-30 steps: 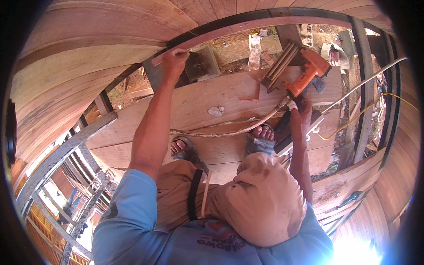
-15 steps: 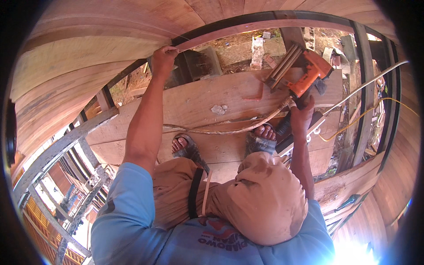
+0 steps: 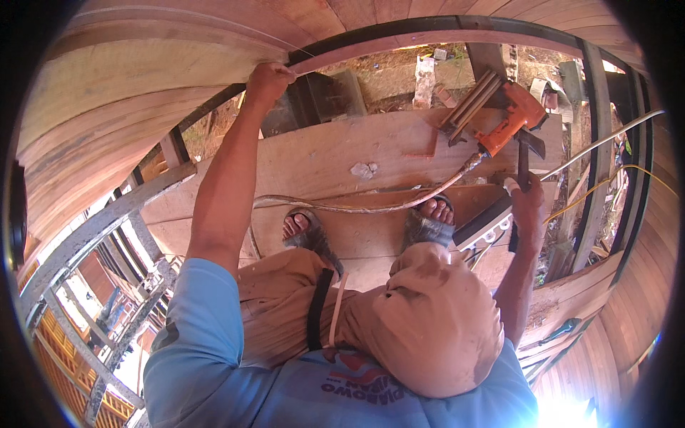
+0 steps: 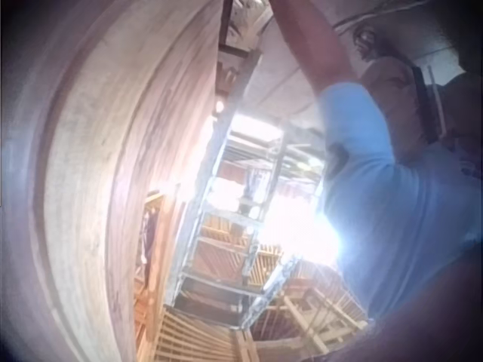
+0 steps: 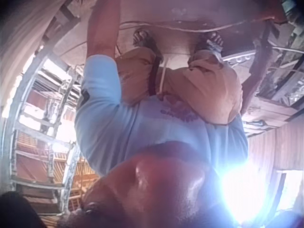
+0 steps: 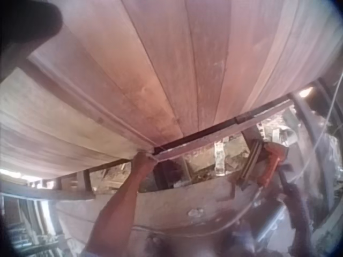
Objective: The person installs wooden planks onto a curved wooden structure using a pneumatic nail gun. They position each plank, secure it with the nail gun, and occasionally use a hammer to adjust the fit.
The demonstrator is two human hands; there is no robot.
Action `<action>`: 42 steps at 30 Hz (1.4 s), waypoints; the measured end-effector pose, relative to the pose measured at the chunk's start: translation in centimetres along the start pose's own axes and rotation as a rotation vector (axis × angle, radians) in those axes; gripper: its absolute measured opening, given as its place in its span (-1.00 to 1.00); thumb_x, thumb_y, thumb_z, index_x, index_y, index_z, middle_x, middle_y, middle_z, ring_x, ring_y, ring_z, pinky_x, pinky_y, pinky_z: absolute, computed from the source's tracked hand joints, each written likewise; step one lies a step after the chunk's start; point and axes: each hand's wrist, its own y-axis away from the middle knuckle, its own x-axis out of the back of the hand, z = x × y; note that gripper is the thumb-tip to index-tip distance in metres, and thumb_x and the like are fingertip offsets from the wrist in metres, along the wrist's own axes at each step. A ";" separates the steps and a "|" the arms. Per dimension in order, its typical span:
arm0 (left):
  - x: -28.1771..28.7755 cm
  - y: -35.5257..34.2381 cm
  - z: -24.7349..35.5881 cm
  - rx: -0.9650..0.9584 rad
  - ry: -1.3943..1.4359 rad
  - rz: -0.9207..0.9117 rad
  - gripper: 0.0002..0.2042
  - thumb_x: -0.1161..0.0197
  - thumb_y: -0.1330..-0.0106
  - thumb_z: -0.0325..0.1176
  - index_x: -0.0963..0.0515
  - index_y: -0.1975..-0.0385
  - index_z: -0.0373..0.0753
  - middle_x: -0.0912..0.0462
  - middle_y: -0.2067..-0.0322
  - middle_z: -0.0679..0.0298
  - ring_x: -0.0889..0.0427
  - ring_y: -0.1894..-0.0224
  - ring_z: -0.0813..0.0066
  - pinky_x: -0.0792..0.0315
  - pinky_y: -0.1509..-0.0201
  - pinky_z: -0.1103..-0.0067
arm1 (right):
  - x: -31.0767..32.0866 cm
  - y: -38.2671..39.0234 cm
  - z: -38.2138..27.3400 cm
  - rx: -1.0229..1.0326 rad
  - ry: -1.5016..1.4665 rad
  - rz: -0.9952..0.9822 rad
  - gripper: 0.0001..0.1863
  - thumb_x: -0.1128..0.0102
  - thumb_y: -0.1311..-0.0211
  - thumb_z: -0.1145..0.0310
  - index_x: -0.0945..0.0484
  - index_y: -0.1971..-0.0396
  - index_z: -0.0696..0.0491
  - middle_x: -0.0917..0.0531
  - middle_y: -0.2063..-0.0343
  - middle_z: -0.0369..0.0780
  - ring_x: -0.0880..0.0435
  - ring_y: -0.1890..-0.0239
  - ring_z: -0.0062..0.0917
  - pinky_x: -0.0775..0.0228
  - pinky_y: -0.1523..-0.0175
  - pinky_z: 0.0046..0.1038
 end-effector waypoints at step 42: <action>1.8 0.7 -7.2 0.722 0.433 -0.540 -0.84 -0.34 -0.32 -0.27 -0.63 0.46 -0.18 -0.59 0.57 0.38 -0.33 0.68 0.69 -0.19 0.65 0.69 | -19.3 2.8 -28.2 1.080 -0.152 -0.516 -0.38 0.01 -0.49 0.13 -0.08 -0.47 -0.18 -0.64 0.16 0.17 -0.65 0.12 0.06 -0.45 0.05 -0.05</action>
